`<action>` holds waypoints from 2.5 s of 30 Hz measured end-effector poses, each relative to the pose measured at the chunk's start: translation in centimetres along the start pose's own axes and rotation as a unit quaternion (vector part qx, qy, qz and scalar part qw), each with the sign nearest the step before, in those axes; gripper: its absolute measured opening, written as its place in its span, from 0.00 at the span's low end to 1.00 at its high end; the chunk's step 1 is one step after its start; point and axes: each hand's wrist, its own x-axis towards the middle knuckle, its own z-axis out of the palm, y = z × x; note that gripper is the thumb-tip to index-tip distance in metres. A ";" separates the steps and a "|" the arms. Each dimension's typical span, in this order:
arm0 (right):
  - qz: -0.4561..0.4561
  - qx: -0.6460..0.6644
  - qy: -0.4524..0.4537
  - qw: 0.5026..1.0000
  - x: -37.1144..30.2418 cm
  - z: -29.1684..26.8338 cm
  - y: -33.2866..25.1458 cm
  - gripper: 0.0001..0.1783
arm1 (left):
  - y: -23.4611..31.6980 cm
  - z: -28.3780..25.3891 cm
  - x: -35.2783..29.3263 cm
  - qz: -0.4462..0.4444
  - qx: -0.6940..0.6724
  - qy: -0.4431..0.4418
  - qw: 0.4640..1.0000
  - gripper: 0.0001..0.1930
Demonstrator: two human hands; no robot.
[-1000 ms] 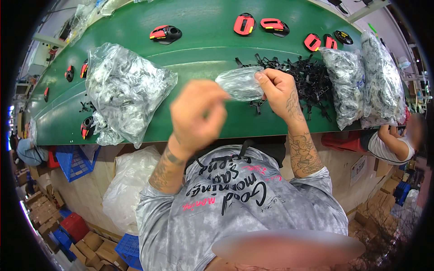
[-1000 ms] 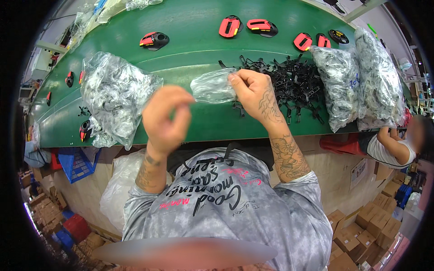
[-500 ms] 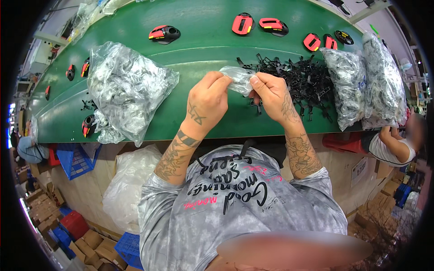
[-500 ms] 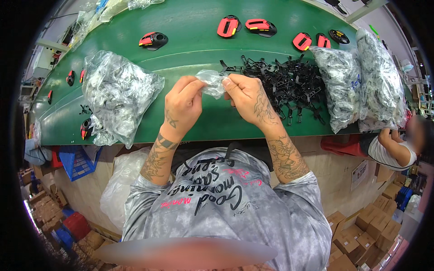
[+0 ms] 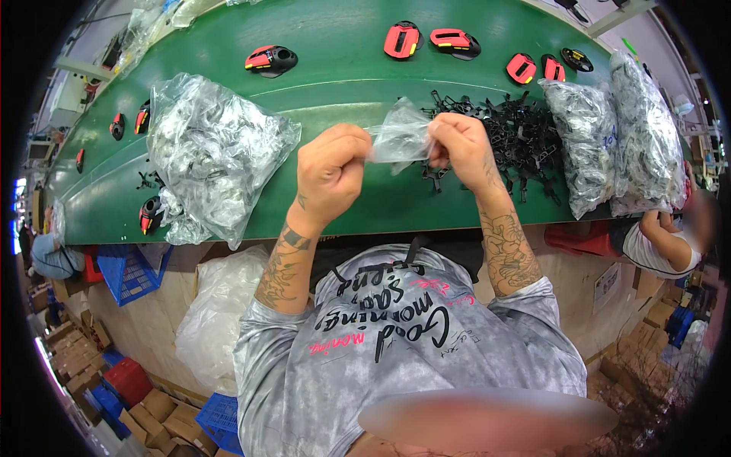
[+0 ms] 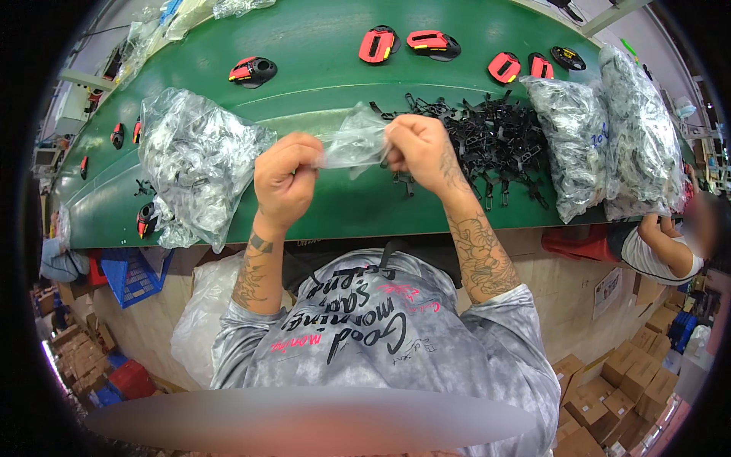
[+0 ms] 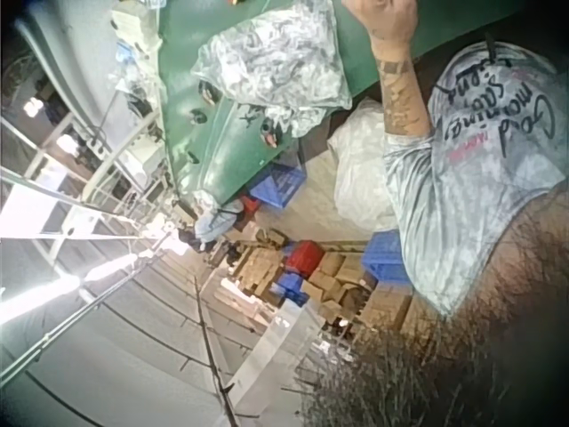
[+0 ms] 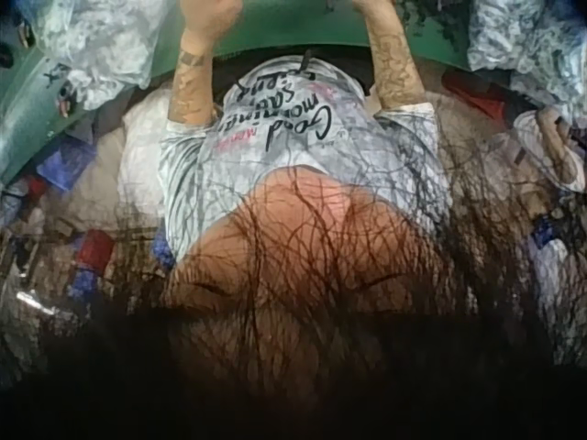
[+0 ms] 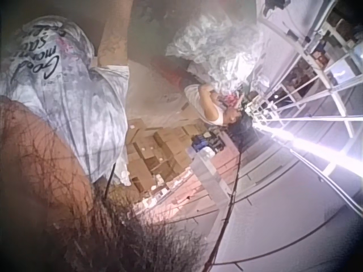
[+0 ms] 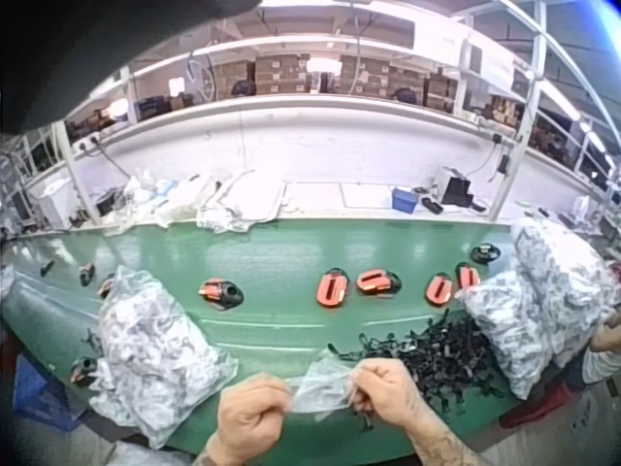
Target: The person assembles plastic components by hand, joining small black pieces with larger red and black shells.
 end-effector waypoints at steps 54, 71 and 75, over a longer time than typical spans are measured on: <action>-0.165 -0.074 0.071 0.981 2.5 2.3 3.4 0.12 | -4.9 1.0 -3.6 -0.333 -0.350 0.109 0.869 0.12; -0.174 -0.190 0.062 0.964 1.3 3.7 2.8 0.08 | -5.0 0.9 -3.8 -0.257 -0.569 0.042 0.780 0.15; -0.182 -0.230 -0.070 0.954 1.0 5.8 2.3 0.17 | -5.0 6.1 -1.1 -0.303 -0.546 0.119 0.772 0.14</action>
